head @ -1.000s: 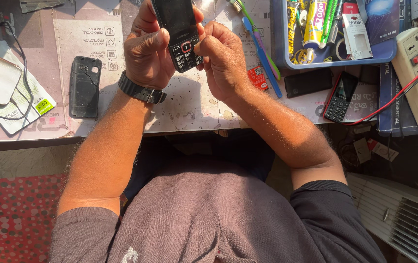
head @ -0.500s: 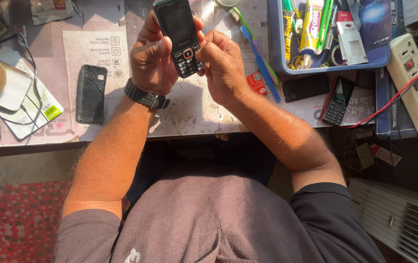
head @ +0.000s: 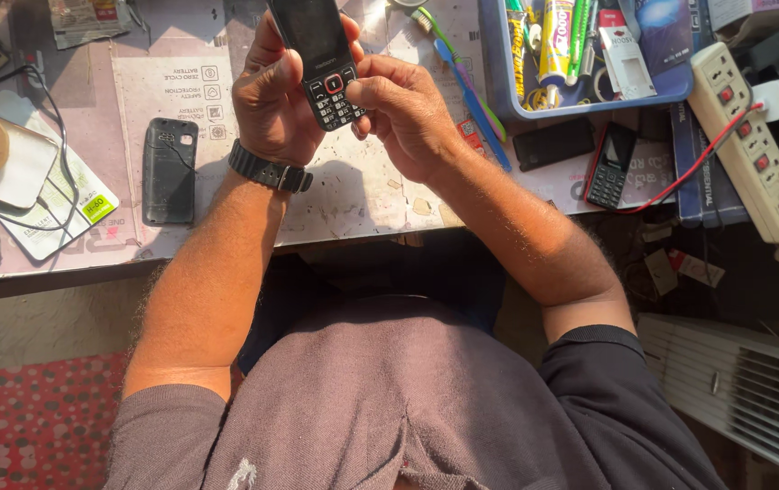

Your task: The person repeatedly opens and closes the back cover of a red mobile phone, removes and reinserts the battery, and presses the keypad. The person also handles a small white object and a pair of scissors.

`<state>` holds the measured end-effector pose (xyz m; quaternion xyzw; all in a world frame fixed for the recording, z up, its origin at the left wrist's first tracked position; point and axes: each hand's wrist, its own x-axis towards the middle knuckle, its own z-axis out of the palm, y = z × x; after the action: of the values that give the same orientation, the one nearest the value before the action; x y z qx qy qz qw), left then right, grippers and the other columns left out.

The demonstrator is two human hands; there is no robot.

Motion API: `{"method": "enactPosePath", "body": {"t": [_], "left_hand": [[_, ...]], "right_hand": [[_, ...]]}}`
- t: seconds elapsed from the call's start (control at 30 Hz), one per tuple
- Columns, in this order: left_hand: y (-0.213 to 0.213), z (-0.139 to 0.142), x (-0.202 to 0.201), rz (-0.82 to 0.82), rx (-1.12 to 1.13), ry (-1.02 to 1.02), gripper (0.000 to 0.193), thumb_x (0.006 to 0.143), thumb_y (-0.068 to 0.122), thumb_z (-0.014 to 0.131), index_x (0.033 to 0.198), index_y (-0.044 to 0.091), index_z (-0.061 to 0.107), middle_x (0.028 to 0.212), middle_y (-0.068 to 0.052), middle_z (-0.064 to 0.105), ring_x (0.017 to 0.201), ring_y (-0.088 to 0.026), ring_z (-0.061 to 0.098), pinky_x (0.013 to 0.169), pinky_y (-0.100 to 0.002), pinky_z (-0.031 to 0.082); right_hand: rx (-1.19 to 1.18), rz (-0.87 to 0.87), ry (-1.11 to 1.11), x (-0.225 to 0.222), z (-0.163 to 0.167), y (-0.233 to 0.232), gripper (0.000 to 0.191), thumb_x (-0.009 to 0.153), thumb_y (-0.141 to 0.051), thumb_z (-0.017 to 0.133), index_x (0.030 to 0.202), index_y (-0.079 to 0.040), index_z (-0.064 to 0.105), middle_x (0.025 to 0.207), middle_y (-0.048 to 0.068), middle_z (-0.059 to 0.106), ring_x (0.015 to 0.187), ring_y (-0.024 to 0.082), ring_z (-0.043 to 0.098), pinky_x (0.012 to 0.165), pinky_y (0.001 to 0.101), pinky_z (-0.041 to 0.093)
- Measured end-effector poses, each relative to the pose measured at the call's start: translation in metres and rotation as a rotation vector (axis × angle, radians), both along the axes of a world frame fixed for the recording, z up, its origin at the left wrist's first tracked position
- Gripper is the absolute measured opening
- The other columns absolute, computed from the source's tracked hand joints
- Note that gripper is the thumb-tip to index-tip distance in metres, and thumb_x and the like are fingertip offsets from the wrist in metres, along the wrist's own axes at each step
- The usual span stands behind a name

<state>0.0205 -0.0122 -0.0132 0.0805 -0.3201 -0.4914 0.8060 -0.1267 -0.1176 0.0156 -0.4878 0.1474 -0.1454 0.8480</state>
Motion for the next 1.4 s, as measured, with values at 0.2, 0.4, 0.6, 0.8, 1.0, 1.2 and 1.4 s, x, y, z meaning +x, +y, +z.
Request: {"method": "enactPosePath", "body": {"t": [0.2,0.4,0.6,0.8,1.0,1.2,1.4], "left_hand": [[0.003,0.006,-0.004,-0.033,-0.02,-0.015,0.028,0.103,0.017,0.075,0.128,0.013,0.063,0.132,-0.019,0.066,0.119,-0.025,0.07,0.102,-0.039,0.06],[0.0,0.018,-0.018,0.314,0.137,-0.092,0.029,0.108,0.012,0.07,0.134,0.007,0.058,0.132,-0.019,0.067,0.101,-0.02,0.065,0.097,-0.037,0.059],[-0.001,0.018,-0.015,0.441,0.236,-0.027,0.028,0.103,0.007,0.054,0.129,0.008,0.047,0.117,-0.019,0.065,0.097,-0.03,0.072,0.086,-0.045,0.064],[0.008,0.018,-0.005,0.2,0.206,0.118,0.035,0.095,0.006,0.044,0.129,0.001,0.048,0.123,-0.025,0.066,0.104,-0.035,0.072,0.095,-0.054,0.064],[0.011,0.015,-0.007,0.049,0.131,0.046,0.042,0.097,0.01,0.041,0.136,0.001,0.05,0.143,-0.024,0.059,0.134,-0.038,0.062,0.113,-0.055,0.056],[0.009,0.009,0.002,0.07,0.145,0.129,0.037,0.096,0.007,0.042,0.13,-0.002,0.052,0.148,-0.027,0.056,0.144,-0.041,0.057,0.116,-0.058,0.052],[0.004,0.007,-0.007,0.09,0.189,0.16,0.039,0.094,0.006,0.041,0.132,-0.001,0.051,0.139,-0.025,0.061,0.135,-0.041,0.06,0.113,-0.061,0.055]], "right_hand": [[-0.024,-0.152,-0.077,0.003,0.002,0.015,0.005,0.092,-0.006,0.066,0.092,0.0,0.066,0.08,0.006,0.065,0.064,0.011,0.058,0.059,0.0264,0.048],[-0.823,-0.46,0.136,0.009,0.013,0.02,0.007,0.093,-0.004,0.068,0.098,0.002,0.069,0.076,0.004,0.066,0.067,0.014,0.058,0.059,0.0281,0.047],[-1.798,-0.382,-0.052,0.011,0.015,0.054,0.047,0.088,-0.006,0.083,0.129,0.004,0.063,0.115,0.015,0.062,0.098,0.032,0.067,0.08,0.0395,0.058],[-1.825,-0.27,-0.162,-0.032,0.073,0.049,0.071,0.085,-0.029,0.091,0.139,-0.001,0.055,0.145,0.014,0.054,0.135,0.032,0.057,0.112,0.0454,0.049],[-1.616,-0.371,-0.022,-0.021,0.027,0.061,0.115,0.092,-0.063,0.081,0.158,0.002,0.014,0.162,0.026,0.025,0.157,0.038,0.02,0.131,0.0469,0.018],[-1.489,-0.333,-0.057,-0.026,0.025,0.046,0.115,0.084,-0.068,0.072,0.165,-0.006,0.02,0.165,0.017,0.033,0.153,0.03,0.033,0.13,0.0416,0.03],[-1.951,-0.291,-0.014,0.0,0.043,0.071,0.106,0.078,-0.054,0.079,0.151,0.005,0.029,0.149,0.03,0.04,0.136,0.046,0.046,0.114,0.0497,0.042]]}}
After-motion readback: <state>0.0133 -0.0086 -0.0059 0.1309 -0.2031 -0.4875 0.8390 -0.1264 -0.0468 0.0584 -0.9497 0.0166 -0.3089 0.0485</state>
